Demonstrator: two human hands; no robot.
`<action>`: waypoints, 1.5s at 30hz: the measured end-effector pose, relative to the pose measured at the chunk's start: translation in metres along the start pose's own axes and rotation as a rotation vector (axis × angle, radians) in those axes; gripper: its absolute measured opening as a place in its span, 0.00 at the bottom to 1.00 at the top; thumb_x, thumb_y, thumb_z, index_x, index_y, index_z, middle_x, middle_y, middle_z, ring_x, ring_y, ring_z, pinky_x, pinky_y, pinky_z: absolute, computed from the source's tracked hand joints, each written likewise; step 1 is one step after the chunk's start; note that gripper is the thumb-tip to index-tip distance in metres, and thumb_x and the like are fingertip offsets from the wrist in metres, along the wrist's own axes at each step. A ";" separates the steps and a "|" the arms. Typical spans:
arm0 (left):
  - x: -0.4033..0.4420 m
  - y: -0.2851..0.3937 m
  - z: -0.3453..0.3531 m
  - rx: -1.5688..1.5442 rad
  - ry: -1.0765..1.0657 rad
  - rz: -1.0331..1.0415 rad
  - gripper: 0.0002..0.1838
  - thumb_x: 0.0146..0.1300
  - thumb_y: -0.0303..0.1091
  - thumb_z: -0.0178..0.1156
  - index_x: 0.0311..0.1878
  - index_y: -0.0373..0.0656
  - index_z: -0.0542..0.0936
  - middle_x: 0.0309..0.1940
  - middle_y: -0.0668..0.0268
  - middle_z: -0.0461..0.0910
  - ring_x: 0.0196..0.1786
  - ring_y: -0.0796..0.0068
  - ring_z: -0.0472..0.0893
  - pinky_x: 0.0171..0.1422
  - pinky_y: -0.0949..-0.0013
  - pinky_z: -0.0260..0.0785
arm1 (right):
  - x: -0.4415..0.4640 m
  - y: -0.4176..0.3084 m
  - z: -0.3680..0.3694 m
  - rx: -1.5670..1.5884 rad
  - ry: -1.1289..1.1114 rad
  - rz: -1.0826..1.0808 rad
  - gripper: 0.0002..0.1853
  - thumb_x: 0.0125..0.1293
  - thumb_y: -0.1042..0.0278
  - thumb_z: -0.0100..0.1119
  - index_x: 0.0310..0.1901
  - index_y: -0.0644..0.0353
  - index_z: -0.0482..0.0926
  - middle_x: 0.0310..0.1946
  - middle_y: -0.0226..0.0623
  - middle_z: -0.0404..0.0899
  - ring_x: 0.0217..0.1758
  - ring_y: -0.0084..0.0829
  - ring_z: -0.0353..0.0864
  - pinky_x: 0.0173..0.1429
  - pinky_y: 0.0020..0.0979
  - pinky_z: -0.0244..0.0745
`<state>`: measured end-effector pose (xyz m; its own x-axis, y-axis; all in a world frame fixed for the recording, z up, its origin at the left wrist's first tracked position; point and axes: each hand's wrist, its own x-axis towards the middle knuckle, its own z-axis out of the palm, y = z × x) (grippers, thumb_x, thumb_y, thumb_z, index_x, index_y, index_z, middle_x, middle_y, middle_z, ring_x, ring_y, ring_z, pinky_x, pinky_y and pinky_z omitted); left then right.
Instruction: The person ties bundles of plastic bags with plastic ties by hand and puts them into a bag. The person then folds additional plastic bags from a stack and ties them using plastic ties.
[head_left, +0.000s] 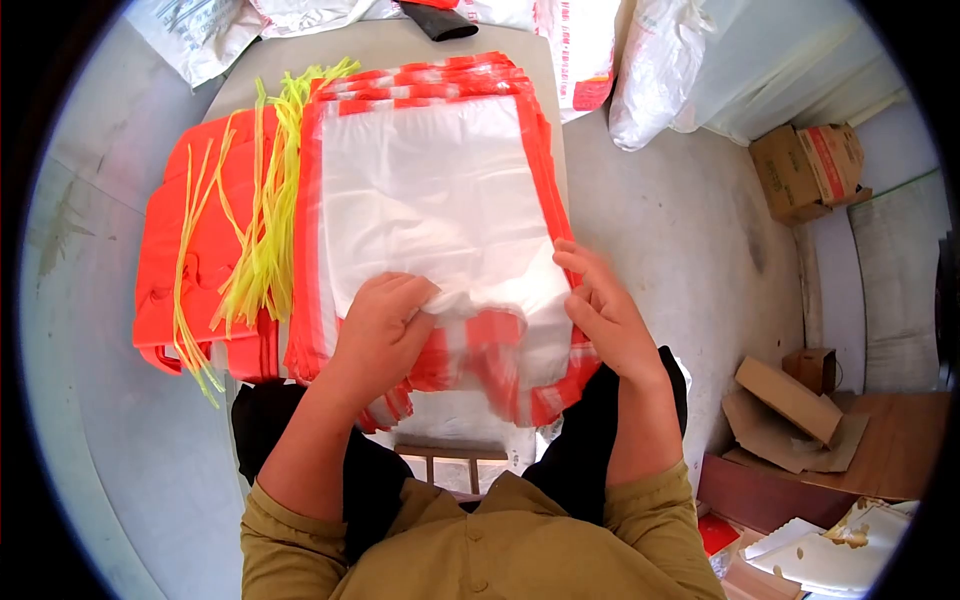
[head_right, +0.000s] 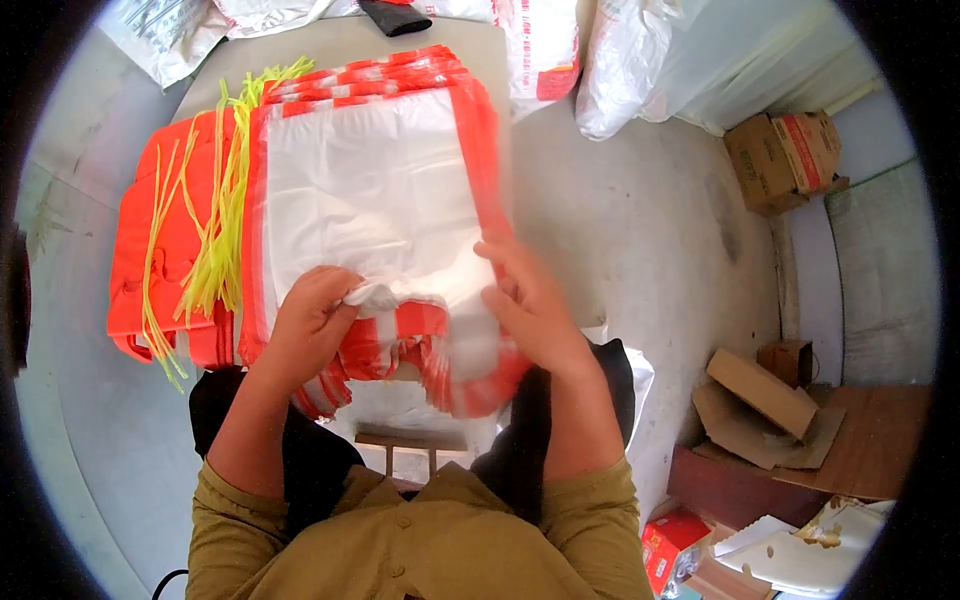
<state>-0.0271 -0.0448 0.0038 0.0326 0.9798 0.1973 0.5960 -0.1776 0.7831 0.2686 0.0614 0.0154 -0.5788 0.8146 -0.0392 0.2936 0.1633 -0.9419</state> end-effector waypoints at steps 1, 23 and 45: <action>0.001 0.001 0.001 -0.016 0.025 0.016 0.07 0.62 0.21 0.59 0.44 0.37 0.80 0.37 0.53 0.80 0.47 0.47 0.78 0.55 0.53 0.71 | -0.002 -0.001 -0.003 0.036 -0.058 -0.004 0.24 0.78 0.68 0.60 0.73 0.59 0.75 0.80 0.32 0.66 0.42 0.18 0.68 0.50 0.24 0.70; 0.001 0.002 0.005 0.017 0.061 0.075 0.07 0.60 0.21 0.59 0.41 0.37 0.81 0.35 0.54 0.81 0.45 0.46 0.79 0.53 0.50 0.71 | -0.012 -0.018 -0.024 0.146 -0.391 0.029 0.24 0.79 0.55 0.59 0.65 0.66 0.80 0.59 0.37 0.85 0.64 0.29 0.81 0.66 0.32 0.74; -0.002 -0.003 0.005 0.134 0.007 0.151 0.07 0.58 0.20 0.61 0.41 0.37 0.81 0.42 0.56 0.85 0.50 0.48 0.81 0.59 0.52 0.73 | -0.014 -0.007 -0.035 0.341 -0.358 0.121 0.27 0.78 0.44 0.64 0.57 0.66 0.82 0.42 0.39 0.89 0.41 0.26 0.86 0.50 0.28 0.79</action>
<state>-0.0250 -0.0461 -0.0014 0.1248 0.9421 0.3113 0.6864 -0.3085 0.6585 0.3008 0.0685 0.0336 -0.7978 0.5649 -0.2105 0.1442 -0.1602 -0.9765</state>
